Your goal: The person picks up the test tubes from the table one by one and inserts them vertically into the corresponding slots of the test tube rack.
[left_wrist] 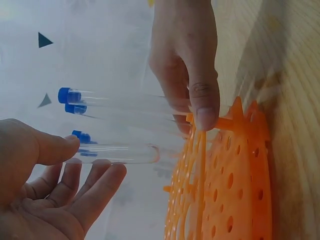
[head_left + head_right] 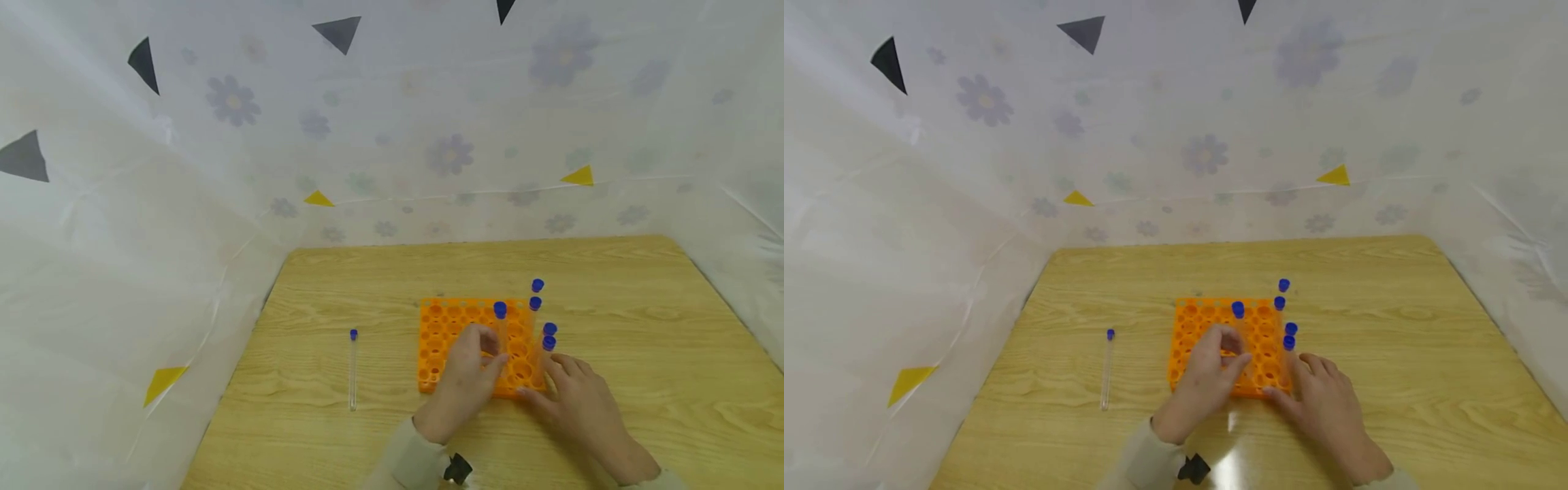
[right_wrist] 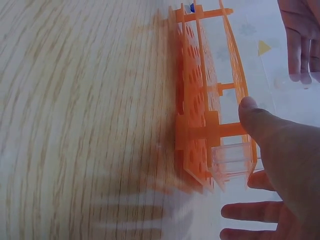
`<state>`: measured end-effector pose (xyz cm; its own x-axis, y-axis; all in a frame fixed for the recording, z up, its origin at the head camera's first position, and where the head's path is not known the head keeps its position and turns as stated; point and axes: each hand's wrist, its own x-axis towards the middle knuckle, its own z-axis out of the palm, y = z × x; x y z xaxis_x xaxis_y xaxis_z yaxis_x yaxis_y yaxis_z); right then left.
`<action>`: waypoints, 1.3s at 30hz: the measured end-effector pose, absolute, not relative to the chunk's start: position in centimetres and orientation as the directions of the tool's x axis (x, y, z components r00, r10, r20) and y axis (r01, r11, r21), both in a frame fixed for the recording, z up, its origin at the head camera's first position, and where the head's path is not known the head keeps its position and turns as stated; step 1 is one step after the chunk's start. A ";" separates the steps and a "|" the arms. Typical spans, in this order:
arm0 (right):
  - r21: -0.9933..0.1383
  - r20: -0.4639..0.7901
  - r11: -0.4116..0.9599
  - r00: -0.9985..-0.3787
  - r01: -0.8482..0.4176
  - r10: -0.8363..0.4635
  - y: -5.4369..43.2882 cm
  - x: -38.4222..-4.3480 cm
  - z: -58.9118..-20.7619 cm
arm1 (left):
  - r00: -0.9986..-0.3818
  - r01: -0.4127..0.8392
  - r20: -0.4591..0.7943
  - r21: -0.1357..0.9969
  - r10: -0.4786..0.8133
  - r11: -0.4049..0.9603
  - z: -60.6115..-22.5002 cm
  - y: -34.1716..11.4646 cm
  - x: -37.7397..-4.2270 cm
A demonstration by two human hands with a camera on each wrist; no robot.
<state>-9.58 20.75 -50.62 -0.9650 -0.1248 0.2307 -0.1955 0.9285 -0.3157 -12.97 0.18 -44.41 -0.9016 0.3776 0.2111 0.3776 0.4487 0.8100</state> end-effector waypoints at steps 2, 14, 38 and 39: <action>-0.316 0.241 0.927 -0.962 -0.200 -0.126 20.7 -9.6 -50.6 | -0.906 0.362 0.195 0.817 0.376 0.448 -44.5 0.4 -13.0; -0.296 0.265 0.933 -0.956 -0.205 -0.125 20.7 -9.6 -50.9 | -0.874 0.442 0.241 0.754 0.422 0.485 -45.5 1.4 -12.9; -0.306 0.292 0.926 -0.947 -0.222 -0.131 20.6 -9.6 -51.1 | -0.822 0.559 0.284 0.570 0.494 0.602 -47.7 1.9 -12.9; -0.307 0.292 0.925 -0.948 -0.222 -0.130 20.6 -9.6 -51.2 | -0.819 0.564 0.287 0.561 0.496 0.606 -47.7 1.9 -12.9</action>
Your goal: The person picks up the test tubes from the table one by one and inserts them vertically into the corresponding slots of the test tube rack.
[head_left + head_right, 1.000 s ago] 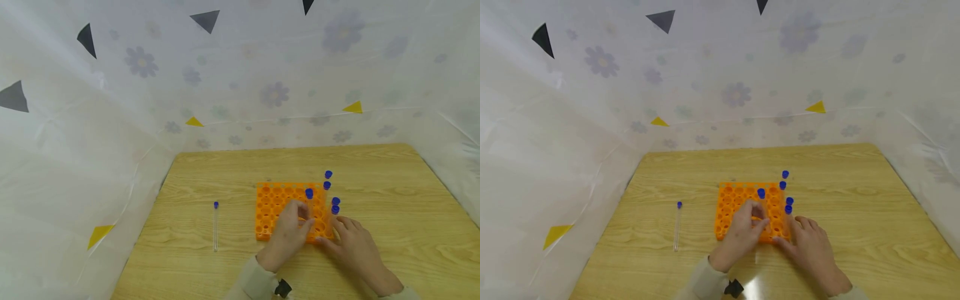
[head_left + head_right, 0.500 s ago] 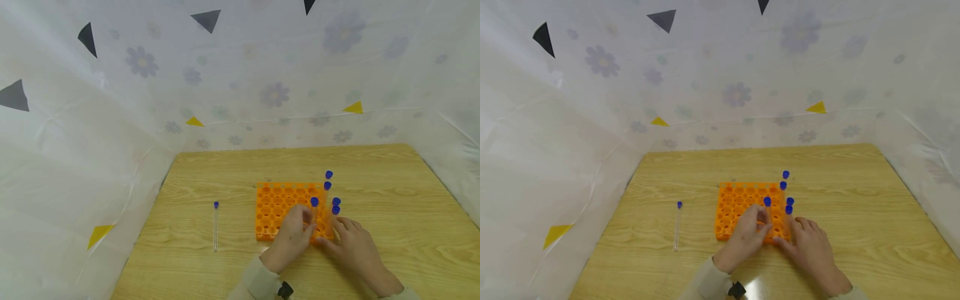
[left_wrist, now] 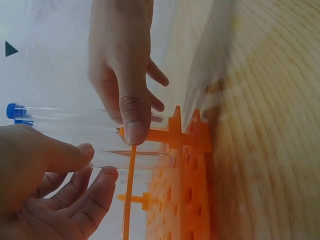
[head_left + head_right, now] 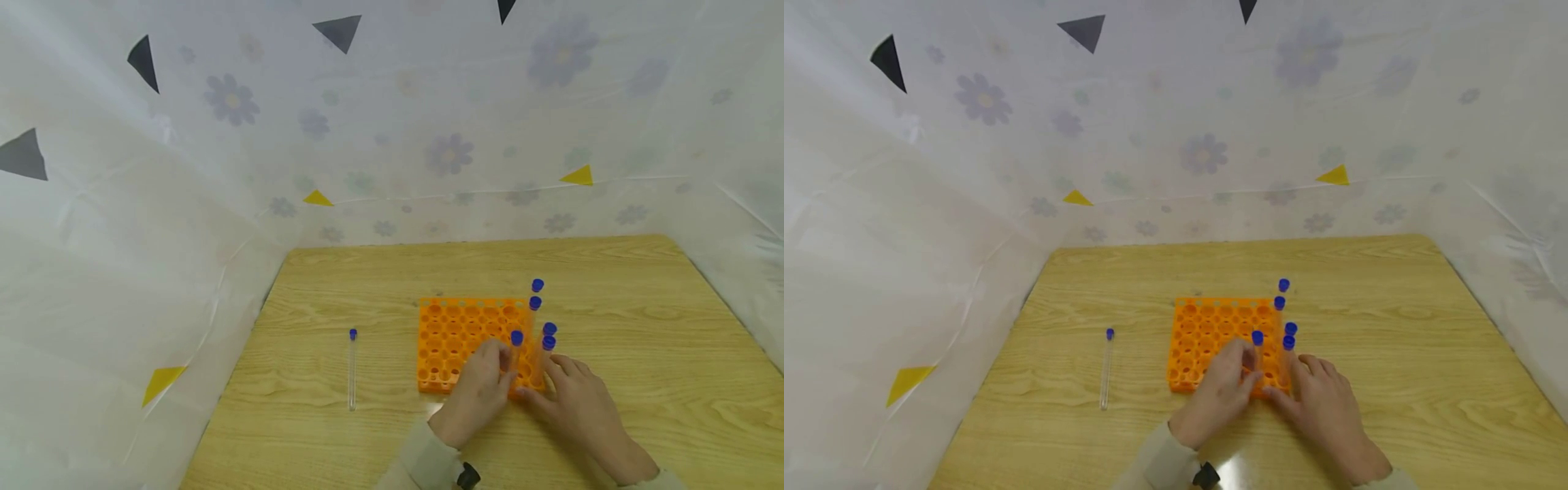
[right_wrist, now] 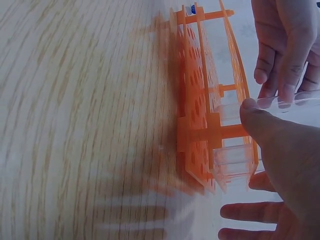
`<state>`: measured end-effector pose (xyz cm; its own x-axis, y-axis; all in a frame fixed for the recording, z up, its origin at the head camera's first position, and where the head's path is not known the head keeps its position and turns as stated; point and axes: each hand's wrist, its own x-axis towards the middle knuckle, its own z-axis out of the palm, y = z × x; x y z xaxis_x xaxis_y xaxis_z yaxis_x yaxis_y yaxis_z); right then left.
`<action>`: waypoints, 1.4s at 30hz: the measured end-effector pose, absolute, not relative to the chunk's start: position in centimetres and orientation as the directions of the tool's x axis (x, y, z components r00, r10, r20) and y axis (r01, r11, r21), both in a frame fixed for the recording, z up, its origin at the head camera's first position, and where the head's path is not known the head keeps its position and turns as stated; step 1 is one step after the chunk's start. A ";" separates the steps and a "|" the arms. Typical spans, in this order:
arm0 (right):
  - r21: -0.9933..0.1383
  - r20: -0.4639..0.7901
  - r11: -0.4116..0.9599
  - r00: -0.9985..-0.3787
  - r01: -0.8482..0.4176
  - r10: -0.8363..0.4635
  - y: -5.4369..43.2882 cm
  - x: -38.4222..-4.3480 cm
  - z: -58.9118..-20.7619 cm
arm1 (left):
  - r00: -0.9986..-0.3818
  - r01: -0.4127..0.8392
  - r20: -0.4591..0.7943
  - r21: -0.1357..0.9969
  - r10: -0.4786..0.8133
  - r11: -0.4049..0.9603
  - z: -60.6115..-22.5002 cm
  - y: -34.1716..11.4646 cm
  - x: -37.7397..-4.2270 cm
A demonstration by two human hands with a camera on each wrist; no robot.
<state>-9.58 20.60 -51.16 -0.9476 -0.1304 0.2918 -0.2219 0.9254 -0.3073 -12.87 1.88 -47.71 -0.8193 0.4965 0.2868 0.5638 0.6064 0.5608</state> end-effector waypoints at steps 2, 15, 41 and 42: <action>-0.310 0.289 0.925 -0.948 -0.221 -0.130 20.6 -9.6 -51.2 | -0.817 0.568 0.287 0.548 0.499 0.615 -47.8 1.9 -12.8; -0.307 0.266 0.929 -0.956 -0.208 -0.126 20.6 -9.6 -50.9 | -0.806 0.585 0.300 0.537 0.510 0.608 -48.1 1.9 -12.5; -0.315 0.178 0.934 -0.977 -0.168 -0.115 20.5 -9.4 -50.7 | -0.914 0.399 0.217 0.629 0.342 0.667 -47.0 -3.5 -13.1; -0.317 0.174 0.934 -0.978 -0.166 -0.115 20.5 -9.4 -50.7 | -0.916 0.398 0.231 0.626 0.327 0.671 -47.1 -4.1 -13.1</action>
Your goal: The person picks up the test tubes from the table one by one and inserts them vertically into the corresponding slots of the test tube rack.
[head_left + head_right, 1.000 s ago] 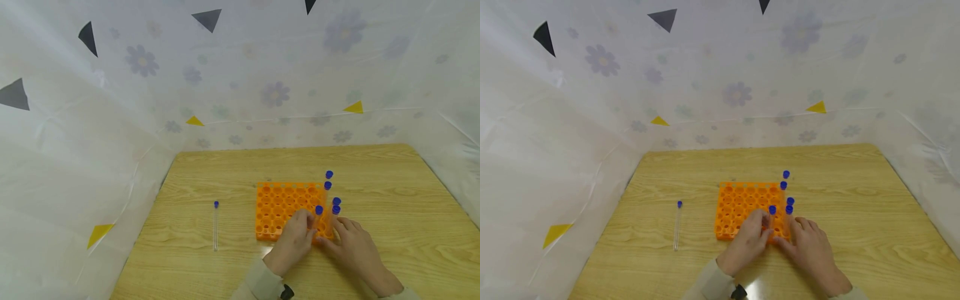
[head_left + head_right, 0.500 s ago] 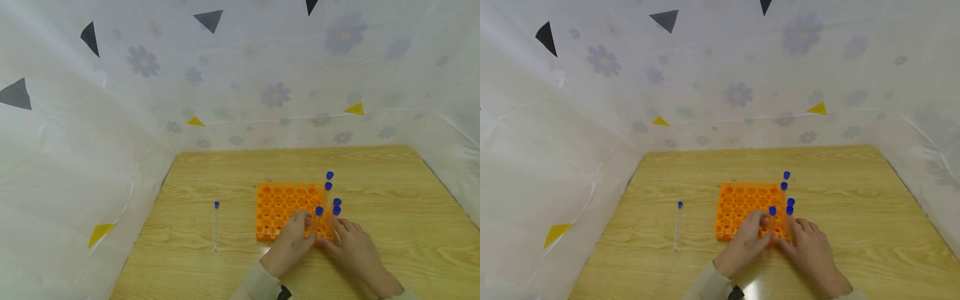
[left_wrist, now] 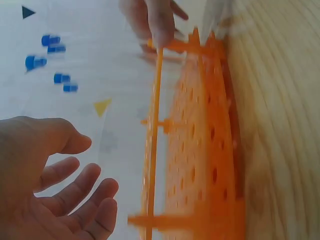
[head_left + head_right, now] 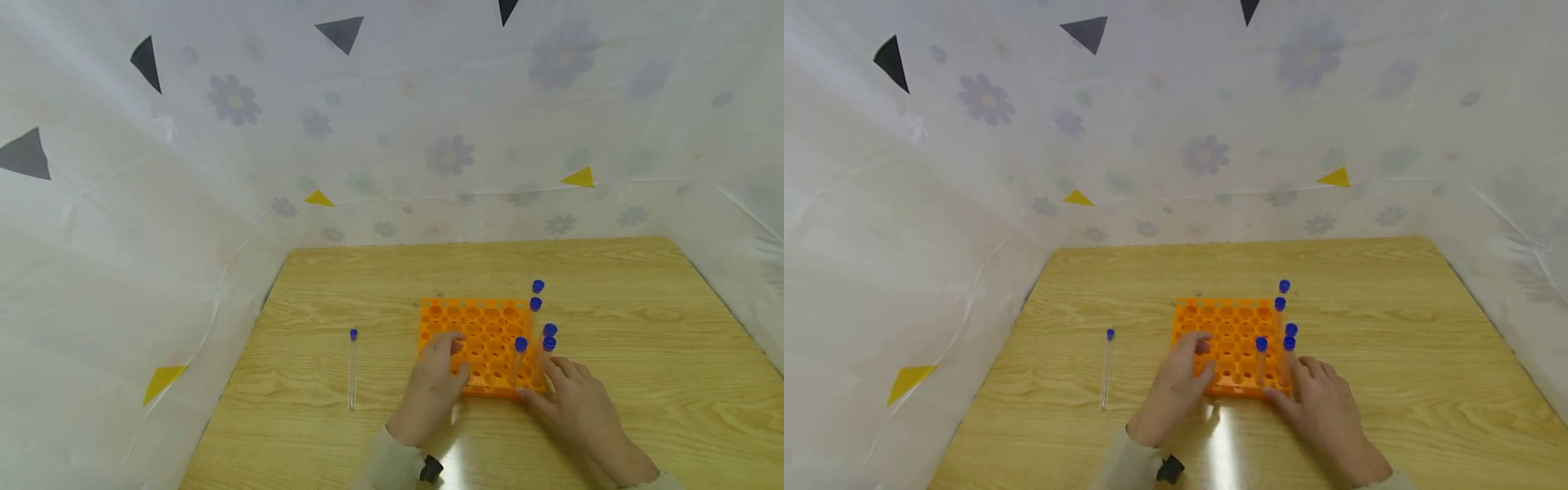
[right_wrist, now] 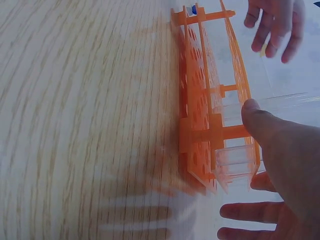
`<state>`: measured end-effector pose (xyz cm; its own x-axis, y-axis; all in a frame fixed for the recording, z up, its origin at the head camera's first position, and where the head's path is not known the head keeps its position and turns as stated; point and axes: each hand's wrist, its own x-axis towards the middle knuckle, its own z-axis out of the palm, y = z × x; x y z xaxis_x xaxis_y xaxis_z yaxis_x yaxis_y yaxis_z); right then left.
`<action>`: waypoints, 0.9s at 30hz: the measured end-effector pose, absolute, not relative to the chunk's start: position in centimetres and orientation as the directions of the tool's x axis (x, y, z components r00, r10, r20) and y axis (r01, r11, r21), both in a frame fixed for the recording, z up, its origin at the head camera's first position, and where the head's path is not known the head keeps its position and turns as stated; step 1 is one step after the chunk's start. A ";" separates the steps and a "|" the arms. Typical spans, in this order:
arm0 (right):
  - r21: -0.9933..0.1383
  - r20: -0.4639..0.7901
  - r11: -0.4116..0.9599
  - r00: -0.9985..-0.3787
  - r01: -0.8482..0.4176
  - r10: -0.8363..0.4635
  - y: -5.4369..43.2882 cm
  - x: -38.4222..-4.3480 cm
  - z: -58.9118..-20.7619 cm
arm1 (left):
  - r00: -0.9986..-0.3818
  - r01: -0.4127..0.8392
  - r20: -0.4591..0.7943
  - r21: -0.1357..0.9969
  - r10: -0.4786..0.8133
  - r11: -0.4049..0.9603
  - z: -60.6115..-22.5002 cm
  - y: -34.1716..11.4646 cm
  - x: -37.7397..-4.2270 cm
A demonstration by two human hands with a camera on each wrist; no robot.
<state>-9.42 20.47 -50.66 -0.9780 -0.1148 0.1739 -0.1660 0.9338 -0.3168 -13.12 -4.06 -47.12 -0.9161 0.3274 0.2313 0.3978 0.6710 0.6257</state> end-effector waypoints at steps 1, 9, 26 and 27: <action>-0.318 0.168 0.934 -0.979 -0.163 -0.114 20.4 -9.4 -50.6 | -0.917 0.398 0.249 0.620 0.311 0.676 -47.2 -4.6 -13.2; -0.322 0.147 0.934 -0.983 -0.152 -0.109 20.3 -9.3 -50.7 | -0.936 0.326 0.312 0.587 0.165 0.741 -48.1 -9.1 -14.0; -0.334 0.125 0.931 -0.986 -0.149 -0.112 20.4 -9.2 -50.6 | -0.944 0.056 0.312 0.475 -0.109 0.878 -49.8 -15.7 -14.0; -0.334 0.122 0.931 -0.986 -0.147 -0.112 20.4 -9.2 -50.6 | -0.948 0.031 0.292 0.476 -0.125 0.879 -49.8 -16.0 -14.0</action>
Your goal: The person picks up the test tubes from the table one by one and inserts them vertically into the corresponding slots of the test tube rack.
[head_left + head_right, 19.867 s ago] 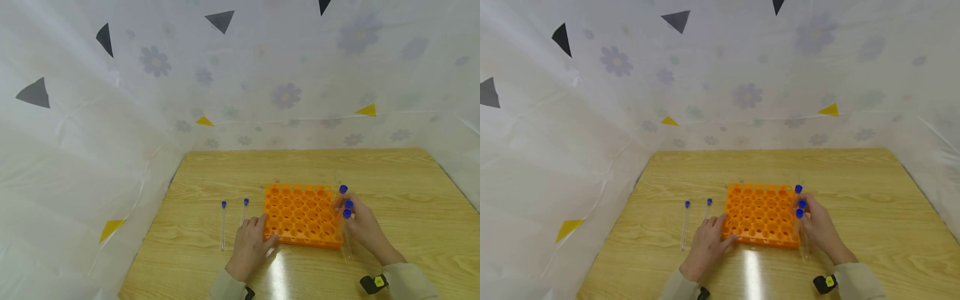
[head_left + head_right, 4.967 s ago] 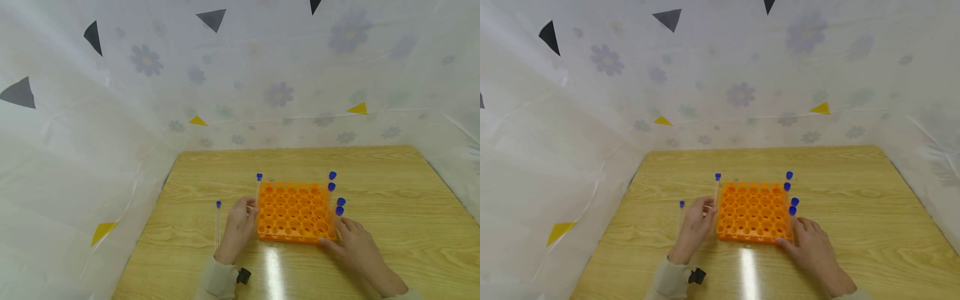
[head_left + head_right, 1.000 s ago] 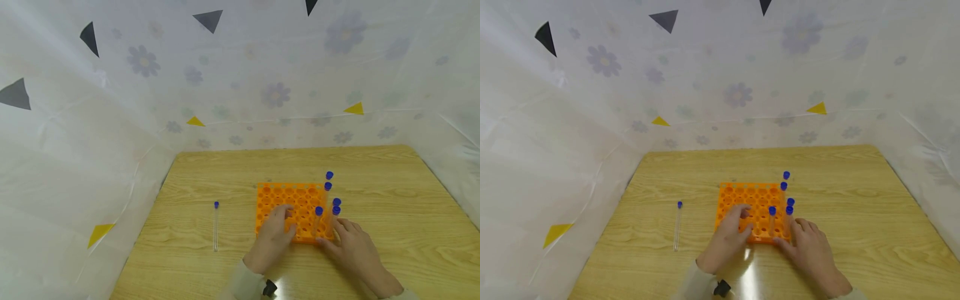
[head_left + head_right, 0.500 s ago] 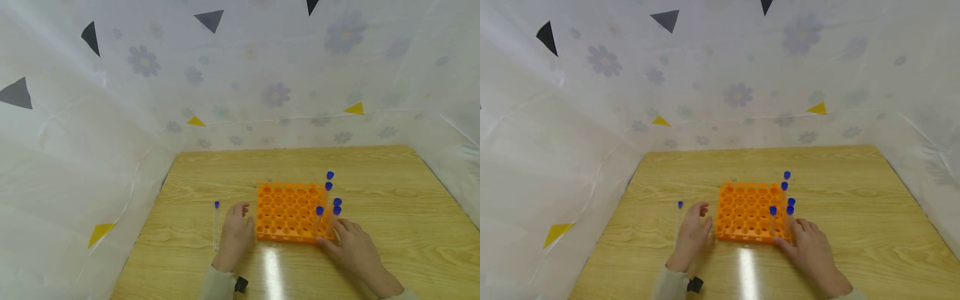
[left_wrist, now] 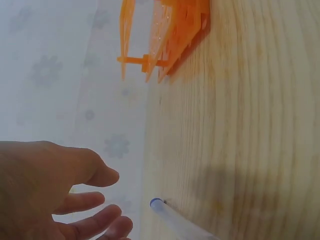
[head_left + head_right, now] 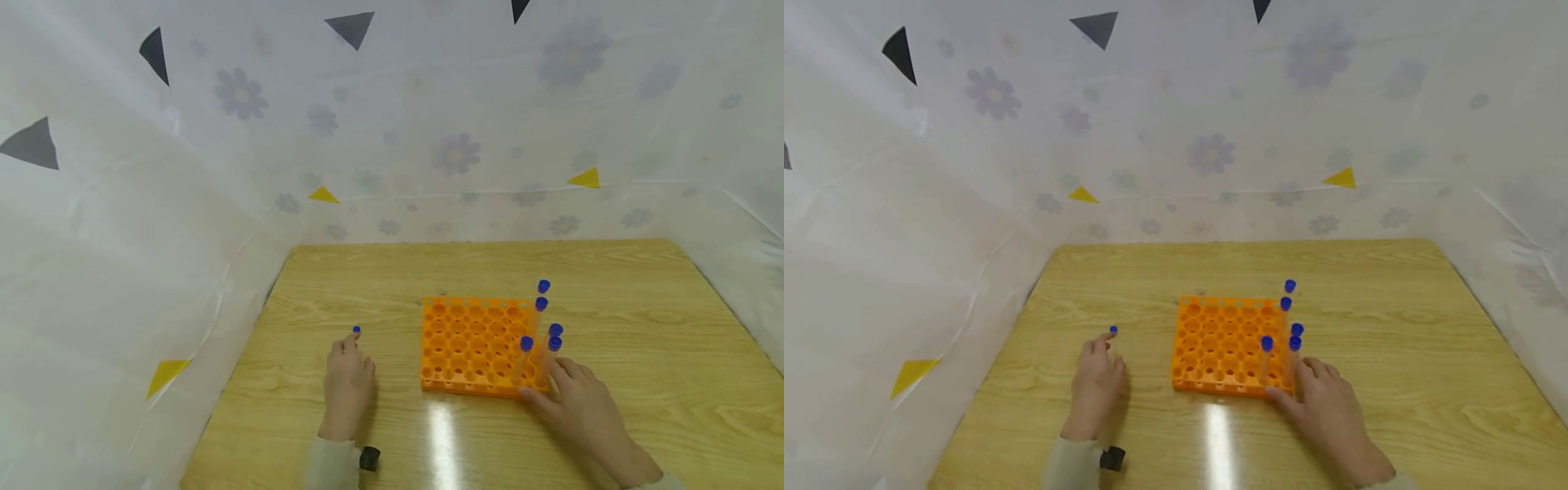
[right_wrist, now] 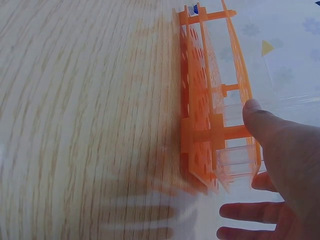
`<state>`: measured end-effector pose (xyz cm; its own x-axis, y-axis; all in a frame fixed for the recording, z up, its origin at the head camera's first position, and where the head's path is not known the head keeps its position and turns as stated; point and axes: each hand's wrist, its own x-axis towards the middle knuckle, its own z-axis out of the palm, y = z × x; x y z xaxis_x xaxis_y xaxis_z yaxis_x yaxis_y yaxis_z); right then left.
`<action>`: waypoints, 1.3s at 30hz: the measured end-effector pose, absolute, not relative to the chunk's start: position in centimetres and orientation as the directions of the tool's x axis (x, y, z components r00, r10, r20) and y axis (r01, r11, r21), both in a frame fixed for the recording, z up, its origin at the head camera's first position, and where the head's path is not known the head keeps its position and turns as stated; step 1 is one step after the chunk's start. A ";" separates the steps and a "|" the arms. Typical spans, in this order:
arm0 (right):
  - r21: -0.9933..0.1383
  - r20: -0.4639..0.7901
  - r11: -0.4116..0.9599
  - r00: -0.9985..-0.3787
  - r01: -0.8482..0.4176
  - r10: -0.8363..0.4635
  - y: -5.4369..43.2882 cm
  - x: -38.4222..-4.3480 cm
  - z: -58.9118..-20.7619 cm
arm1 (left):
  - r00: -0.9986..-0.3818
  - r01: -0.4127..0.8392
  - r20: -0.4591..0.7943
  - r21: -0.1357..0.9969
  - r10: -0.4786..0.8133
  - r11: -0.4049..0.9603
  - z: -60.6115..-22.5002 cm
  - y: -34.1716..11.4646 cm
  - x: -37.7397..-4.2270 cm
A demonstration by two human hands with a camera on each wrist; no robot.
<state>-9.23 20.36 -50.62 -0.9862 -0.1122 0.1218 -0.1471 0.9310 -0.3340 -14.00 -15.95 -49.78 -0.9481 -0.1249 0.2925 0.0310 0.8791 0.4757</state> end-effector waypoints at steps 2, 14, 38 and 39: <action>-0.333 0.113 0.932 -0.987 -0.144 -0.112 20.4 -9.3 -50.6 | -0.956 -0.007 0.255 0.468 -0.143 0.883 -49.8 -16.3 -14.0; -0.332 0.102 0.933 -0.989 -0.140 -0.112 20.4 -9.2 -50.7 | -0.969 -0.020 0.222 0.357 -0.105 0.934 -51.0 -16.8 -13.4; -0.325 0.109 0.936 -0.988 -0.136 -0.106 20.4 -9.3 -50.8 | -0.993 -0.013 0.094 0.473 -0.066 0.881 -51.4 -16.4 -13.8; -0.326 0.106 0.936 -0.989 -0.135 -0.105 20.4 -9.3 -50.9 | -0.993 -0.001 0.102 0.477 -0.057 0.879 -51.4 -16.3 -13.9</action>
